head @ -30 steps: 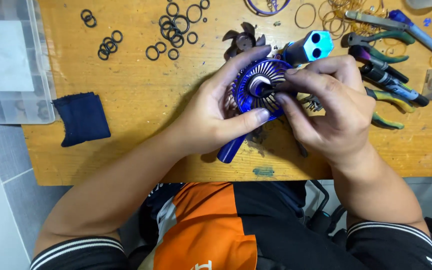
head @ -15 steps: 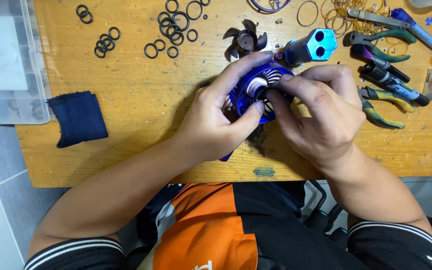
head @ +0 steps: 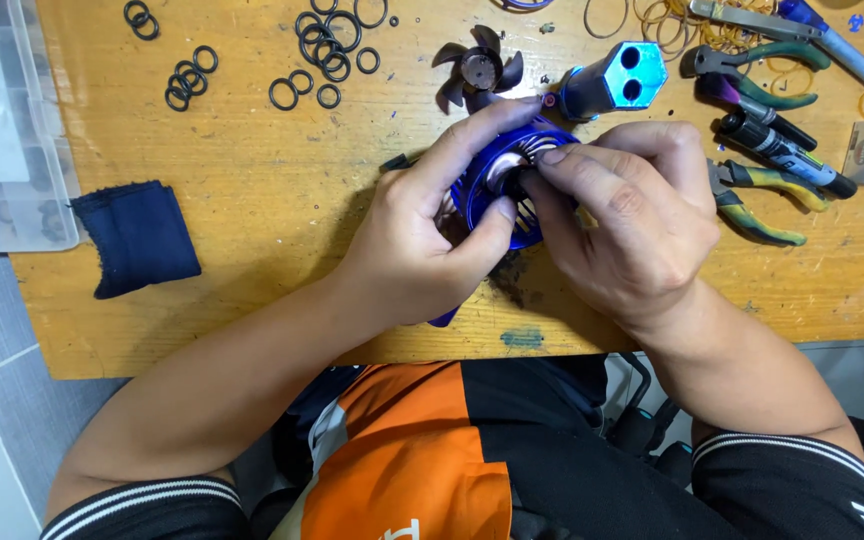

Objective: The person assembles a blue portable fan by inserting a fan blade into the motor housing and securing it with a metal clip. They use a screwdriver to tighten the clip and then attach the front protective cage to complete the assembly.

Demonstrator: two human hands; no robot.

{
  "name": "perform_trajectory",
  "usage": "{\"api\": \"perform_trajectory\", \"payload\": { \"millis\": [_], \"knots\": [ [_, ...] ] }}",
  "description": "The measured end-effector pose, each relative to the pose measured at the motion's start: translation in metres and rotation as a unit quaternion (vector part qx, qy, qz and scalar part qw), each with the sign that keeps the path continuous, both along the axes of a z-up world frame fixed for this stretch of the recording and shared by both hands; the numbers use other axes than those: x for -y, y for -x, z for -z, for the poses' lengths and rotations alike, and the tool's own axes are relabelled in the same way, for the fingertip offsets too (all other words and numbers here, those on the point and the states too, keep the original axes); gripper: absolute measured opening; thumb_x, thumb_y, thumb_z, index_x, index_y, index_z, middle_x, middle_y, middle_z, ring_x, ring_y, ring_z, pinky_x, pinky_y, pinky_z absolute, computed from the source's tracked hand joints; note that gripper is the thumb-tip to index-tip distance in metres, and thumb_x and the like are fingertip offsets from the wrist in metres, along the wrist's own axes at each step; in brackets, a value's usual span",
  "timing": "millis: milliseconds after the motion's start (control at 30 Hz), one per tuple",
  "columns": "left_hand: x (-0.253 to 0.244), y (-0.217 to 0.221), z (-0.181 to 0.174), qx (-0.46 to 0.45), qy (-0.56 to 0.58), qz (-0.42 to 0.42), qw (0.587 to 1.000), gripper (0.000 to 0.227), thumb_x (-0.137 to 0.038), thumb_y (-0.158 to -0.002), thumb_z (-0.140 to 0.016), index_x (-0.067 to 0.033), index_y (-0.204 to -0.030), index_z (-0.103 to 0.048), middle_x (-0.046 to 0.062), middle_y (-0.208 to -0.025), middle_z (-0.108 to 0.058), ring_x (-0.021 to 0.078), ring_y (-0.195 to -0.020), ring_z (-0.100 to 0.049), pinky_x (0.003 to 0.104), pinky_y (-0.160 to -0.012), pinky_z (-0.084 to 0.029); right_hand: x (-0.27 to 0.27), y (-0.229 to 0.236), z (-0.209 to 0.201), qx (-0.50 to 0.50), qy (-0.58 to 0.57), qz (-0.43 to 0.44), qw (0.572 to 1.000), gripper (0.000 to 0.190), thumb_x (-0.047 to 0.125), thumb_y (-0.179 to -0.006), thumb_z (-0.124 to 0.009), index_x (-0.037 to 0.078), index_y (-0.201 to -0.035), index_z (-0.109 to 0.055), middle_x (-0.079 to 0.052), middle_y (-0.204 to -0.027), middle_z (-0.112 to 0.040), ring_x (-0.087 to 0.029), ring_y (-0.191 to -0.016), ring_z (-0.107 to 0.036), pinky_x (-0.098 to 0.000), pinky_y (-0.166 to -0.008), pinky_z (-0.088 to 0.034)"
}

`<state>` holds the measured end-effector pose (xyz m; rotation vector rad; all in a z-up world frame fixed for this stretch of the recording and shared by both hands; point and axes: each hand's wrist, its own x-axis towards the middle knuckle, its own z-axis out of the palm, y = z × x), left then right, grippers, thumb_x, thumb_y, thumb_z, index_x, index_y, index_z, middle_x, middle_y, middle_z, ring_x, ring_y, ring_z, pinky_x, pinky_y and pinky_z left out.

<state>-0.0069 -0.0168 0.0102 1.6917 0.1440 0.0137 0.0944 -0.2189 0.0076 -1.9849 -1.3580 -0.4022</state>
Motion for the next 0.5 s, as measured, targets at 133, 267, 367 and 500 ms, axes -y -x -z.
{"api": "perform_trajectory", "payload": {
  "millis": [133,267,367,500],
  "knots": [
    [0.0,0.0,0.002,-0.006,-0.008,0.001,1.0,0.064,-0.01,-0.107,-0.067,-0.0224,-0.169,-0.056,-0.004,-0.152,-0.081,0.0035,-0.099,-0.077,0.02,-0.103,-0.065,0.0,-0.001,-0.002,0.01,-0.007,-0.001,1.0,0.01,-0.006,-0.118,-0.086,-0.01,-0.121,-0.078,-0.027,-0.112,-0.085,-0.044,-0.093,-0.066,-0.049,-0.087,-0.057],
    [-0.001,0.0,0.01,0.042,0.019,-0.002,0.999,0.061,-0.002,-0.111,-0.064,-0.0123,-0.17,-0.054,0.008,-0.174,-0.067,0.019,-0.164,-0.065,0.034,-0.147,-0.047,0.004,-0.004,-0.007,0.016,0.027,-0.001,1.0,0.008,0.0,-0.115,-0.081,-0.001,-0.121,-0.086,-0.026,-0.116,-0.065,-0.044,-0.104,-0.062,-0.0557,-0.097,-0.046],
    [-0.003,0.001,0.008,0.046,0.016,-0.002,0.999,0.06,-0.003,-0.112,-0.065,-0.0122,-0.17,-0.054,0.009,-0.173,-0.068,0.02,-0.163,-0.067,0.035,-0.146,-0.049,0.004,-0.006,-0.013,-0.011,0.069,-0.001,0.998,0.013,0.008,-0.112,-0.085,0.001,-0.122,-0.087,-0.029,-0.127,-0.061,-0.045,-0.114,-0.06,-0.057,-0.107,-0.043],
    [-0.005,0.002,0.002,0.041,-0.041,0.01,0.998,0.064,-0.011,-0.108,-0.067,-0.0212,-0.17,-0.053,0.004,-0.16,-0.081,0.0128,-0.13,-0.087,0.027,-0.123,-0.067,0.002,-0.003,-0.017,-0.043,0.082,0.006,0.996,0.016,0.017,-0.118,-0.091,0.004,-0.127,-0.089,-0.031,-0.145,-0.058,-0.048,-0.13,-0.052,-0.053,-0.103,-0.057]
  ]
}}
